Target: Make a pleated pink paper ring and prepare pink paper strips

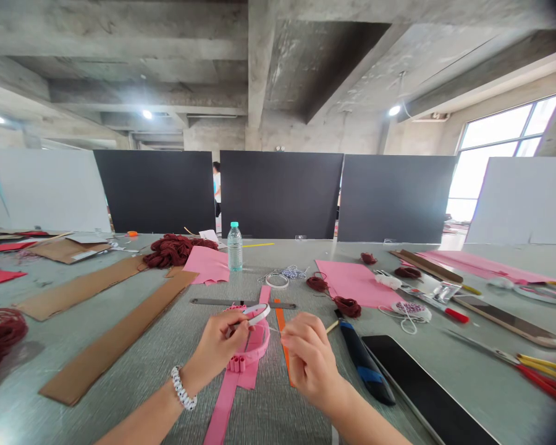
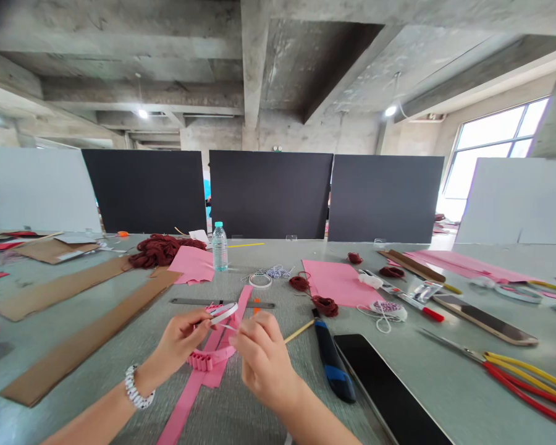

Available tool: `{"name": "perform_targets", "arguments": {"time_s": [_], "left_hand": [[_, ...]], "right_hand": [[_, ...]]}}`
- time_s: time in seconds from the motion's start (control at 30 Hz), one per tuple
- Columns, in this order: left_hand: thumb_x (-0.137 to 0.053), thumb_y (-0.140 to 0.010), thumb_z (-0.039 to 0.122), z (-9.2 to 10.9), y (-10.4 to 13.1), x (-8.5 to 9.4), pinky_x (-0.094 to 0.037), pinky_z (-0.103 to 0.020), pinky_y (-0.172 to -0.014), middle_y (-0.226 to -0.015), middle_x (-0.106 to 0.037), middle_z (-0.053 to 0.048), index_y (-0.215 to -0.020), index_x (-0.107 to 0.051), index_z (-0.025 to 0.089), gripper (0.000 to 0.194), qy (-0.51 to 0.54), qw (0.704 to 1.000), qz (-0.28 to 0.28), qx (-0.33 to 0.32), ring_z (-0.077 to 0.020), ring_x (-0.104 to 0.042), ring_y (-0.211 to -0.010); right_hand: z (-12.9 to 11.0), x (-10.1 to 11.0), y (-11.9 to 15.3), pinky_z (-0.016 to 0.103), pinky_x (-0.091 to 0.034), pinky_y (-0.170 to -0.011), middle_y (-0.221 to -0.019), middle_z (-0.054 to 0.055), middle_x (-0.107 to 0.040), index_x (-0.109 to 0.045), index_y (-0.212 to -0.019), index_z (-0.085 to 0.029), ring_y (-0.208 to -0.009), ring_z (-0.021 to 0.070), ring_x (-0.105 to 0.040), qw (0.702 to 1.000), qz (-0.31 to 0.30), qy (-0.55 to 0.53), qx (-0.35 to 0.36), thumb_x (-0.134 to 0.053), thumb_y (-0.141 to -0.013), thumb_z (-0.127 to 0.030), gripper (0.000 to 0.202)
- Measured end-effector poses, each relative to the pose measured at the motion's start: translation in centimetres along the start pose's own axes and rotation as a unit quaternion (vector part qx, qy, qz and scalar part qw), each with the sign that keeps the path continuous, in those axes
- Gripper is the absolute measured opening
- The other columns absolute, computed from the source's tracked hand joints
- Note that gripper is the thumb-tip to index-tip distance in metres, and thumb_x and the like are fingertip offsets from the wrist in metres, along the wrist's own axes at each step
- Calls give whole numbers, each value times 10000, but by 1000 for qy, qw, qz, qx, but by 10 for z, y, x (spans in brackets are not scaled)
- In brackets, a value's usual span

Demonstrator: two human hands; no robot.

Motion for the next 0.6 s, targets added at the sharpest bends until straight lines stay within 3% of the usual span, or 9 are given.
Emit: {"name": "perform_targets", "arguments": {"time_s": [0.27, 0.33, 0.4, 0.5, 0.6], "left_hand": [[-409, -784, 286, 4, 2, -5, -223, -211, -445, -544, -339, 41, -620, -531, 135, 254, 50, 999, -11, -15, -83, -275, -500], [-424, -767, 294, -2, -1, 1, -229, -209, -444, -535, -322, 43, -603, -529, 136, 250, 59, 998, 8, -8, -84, -274, -499], [-416, -763, 291, -10, -8, 13, -225, -208, -437, -520, -301, 50, -612, -538, 138, 248, 54, 997, 52, 6, -83, -268, -483], [-348, -795, 261, -16, -13, 29, -254, -210, -465, -522, -298, 49, -625, -534, 152, 274, 35, 993, 112, 1, -91, -290, -493], [-421, -774, 250, -5, -3, 19, -302, -215, -503, -561, -399, 30, -621, -550, 157, 221, 8, 997, 75, -31, -99, -357, -532]], "right_hand": [[-12, 4, 1, 342, -369, -613, -808, 19, -558, -431, -951, -235, -663, 155, -397, 996, 16, 76, 39, -431, -641, 70, 435], [-17, 7, 2, 336, -370, -597, -795, 10, -557, -446, -876, -236, -650, 152, -391, 995, 8, 78, 59, -444, -643, 47, 367], [-18, 12, 3, 332, -370, -581, -767, 0, -532, -447, -836, -252, -638, 151, -391, 994, 51, 64, 68, -451, -660, 17, 322], [-7, 18, 3, 339, -366, -590, -765, 7, -470, -435, -891, -267, -664, 161, -415, 985, 168, 42, 0, -440, -685, 7, 343], [14, 16, 1, 376, -360, -680, -880, 46, -445, -409, -989, -238, -811, 195, -432, 975, 178, 35, -125, -440, -713, -16, 356]]}}
Point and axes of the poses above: each hand's wrist, its own y-axis away from the middle knuckle, its own x-axis out of the back of the hand, z = x × y, the point moved 2 cm from there along -y, towards the middle knuckle
